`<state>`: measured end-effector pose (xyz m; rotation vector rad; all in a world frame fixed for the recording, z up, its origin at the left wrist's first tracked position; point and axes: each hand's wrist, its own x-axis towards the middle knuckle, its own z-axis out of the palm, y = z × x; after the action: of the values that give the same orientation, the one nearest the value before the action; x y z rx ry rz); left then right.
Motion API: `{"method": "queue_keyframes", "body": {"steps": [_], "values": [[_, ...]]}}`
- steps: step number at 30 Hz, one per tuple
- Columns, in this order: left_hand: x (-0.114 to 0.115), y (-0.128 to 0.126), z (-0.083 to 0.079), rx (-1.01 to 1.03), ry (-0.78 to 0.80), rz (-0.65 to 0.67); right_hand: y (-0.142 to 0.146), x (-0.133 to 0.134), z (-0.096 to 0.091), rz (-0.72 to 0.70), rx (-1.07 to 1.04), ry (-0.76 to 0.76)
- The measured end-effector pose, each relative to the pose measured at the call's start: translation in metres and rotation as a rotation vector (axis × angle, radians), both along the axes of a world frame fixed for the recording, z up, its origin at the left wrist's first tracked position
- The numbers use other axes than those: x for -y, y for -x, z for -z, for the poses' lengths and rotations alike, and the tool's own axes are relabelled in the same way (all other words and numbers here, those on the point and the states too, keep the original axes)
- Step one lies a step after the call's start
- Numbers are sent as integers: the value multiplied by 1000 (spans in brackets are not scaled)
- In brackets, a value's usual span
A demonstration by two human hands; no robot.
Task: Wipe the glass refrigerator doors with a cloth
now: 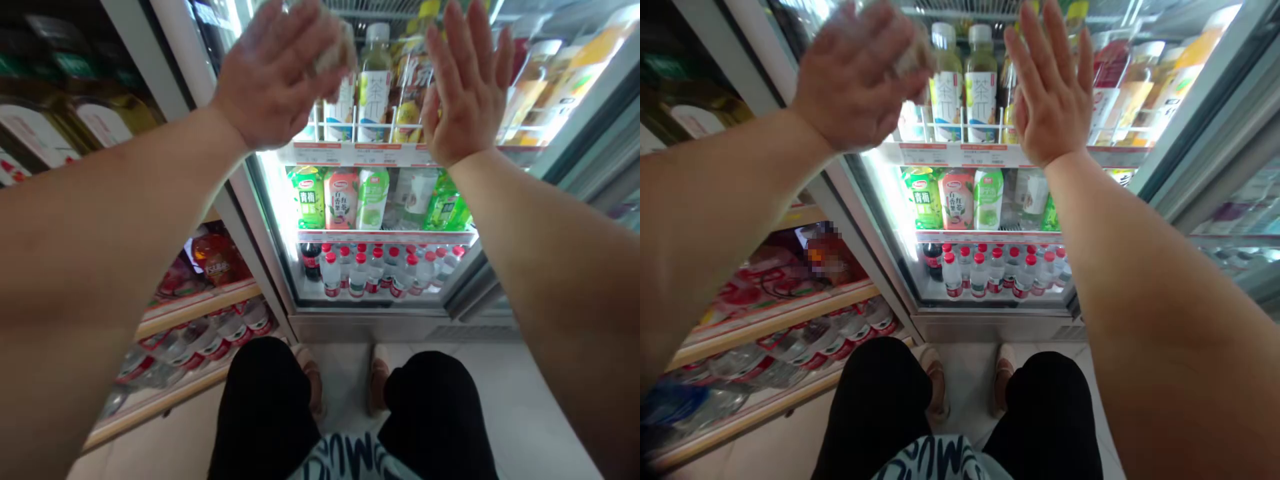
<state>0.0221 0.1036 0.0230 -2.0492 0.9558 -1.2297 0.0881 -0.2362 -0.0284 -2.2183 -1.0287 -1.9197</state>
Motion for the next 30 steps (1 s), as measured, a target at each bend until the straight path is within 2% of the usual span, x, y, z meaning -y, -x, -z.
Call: {"method": "queue_keyframes", "body": {"steps": [2,3,4,7,8,9,12,13,15,18,21,23,26,30], "values": [[6,-4,-4,141,231,-75,-2,0,0,-5,17,17],[11,-6,-4,153,257,-80,-3,0,-1,-3,20,26],[17,-7,-3,111,191,-61,-4,0,-1,0,19,32],[36,-10,1,-93,-203,81,-3,0,-1,13,-4,22],[40,-11,1,-97,-240,102,-1,0,-1,15,-13,12],[44,-12,0,-58,-201,101,0,0,-1,15,-16,3],[54,-19,0,147,123,3,4,0,1,6,-6,-11],[58,-22,1,168,172,-21,5,1,1,1,-5,-8],[69,-26,8,117,92,2,6,1,0,-13,-11,6],[88,-27,20,17,-77,131,8,1,-1,-53,-20,-4],[105,-19,23,11,10,259,9,1,0,-91,-13,-31],[117,-12,21,-3,71,297,7,1,1,-101,8,-25],[135,-7,16,3,164,203,6,2,3,-105,46,10],[149,-20,11,134,300,-103,8,3,4,-101,22,29]]}}
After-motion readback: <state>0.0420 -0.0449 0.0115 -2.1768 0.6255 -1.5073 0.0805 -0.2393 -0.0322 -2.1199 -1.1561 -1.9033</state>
